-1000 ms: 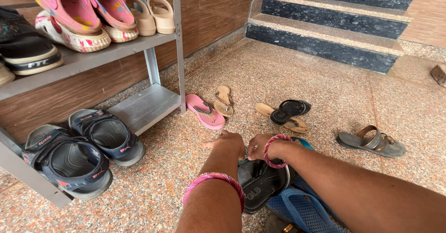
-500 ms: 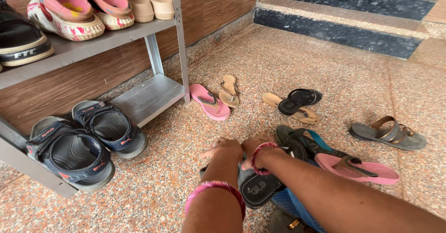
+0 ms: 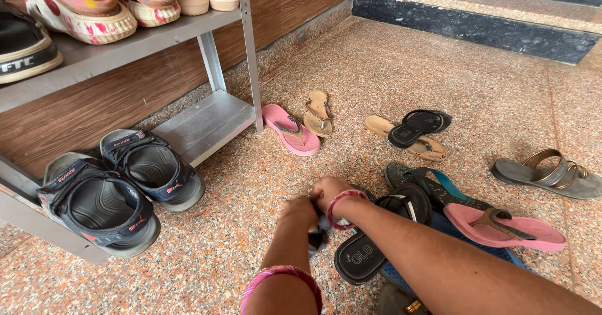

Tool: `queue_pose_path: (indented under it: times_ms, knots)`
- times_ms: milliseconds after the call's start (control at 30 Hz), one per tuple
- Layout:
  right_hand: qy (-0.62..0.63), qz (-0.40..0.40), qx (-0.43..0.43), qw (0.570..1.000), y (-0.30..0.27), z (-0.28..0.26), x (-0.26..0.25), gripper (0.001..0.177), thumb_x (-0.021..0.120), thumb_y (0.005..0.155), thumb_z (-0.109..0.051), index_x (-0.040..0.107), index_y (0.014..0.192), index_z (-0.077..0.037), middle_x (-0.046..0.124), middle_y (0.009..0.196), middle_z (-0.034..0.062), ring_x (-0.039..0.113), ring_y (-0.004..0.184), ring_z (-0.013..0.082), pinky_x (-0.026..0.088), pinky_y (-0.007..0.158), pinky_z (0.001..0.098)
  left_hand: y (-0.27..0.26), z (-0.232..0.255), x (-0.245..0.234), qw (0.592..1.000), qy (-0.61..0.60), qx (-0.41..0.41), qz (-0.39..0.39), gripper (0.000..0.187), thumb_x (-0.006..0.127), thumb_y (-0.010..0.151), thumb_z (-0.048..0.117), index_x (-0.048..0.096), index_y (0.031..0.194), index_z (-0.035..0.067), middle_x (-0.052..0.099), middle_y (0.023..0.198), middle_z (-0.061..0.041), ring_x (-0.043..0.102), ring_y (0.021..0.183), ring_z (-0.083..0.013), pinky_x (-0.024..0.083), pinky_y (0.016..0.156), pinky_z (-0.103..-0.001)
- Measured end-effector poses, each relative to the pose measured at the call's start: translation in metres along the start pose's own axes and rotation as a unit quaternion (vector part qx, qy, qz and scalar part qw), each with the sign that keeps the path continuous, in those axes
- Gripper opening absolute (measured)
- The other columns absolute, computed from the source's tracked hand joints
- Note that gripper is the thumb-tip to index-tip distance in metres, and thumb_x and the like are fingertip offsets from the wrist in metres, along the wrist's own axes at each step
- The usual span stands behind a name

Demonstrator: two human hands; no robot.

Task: The person removes shoes from a metal shoe rack and rearranges them on the floor and back on the rack. The person handles pink clogs, black sneakers, and dark sandals, placing some on the floor and others on the rack.

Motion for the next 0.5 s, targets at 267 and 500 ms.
queue_pose_path:
  times_ms: [267,500]
  knots:
    - [0.202,0.068,-0.017,0.977,-0.033,-0.038,-0.052,0.051,0.075,0.082,-0.046,0.072,0.126,-0.02,0.074,0.127,0.0055,0.07,0.115,0.0184,0.053,0.1,0.036,-0.022,-0.008,-0.053,0.849,-0.51,-0.127,0.055,0.041,0.055,0.101,0.025,0.055,0.142,0.019,0.064,0.136,-0.016,0.07,0.111,-0.0346,0.065,0.069,-0.046]
    - [0.454,-0.065,0.169,0.872,-0.066,-0.034,-0.086,0.067,0.061,0.089,-0.066,0.054,0.143,-0.026,0.063,0.133,0.0003,0.06,0.117,0.023,0.049,0.101,0.0606,-0.062,0.057,-0.095,0.772,-0.632,0.001,0.063,0.039,0.05,0.1,0.02,0.058,0.139,0.016,0.065,0.126,-0.012,0.07,0.096,-0.0268,0.067,0.059,-0.042]
Point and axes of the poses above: each hand's wrist, its own y-axis towards the middle knuckle, its own x-axis out of the palm, z = x × y, the point moved 2 cm from there along y, towards the middle knuckle
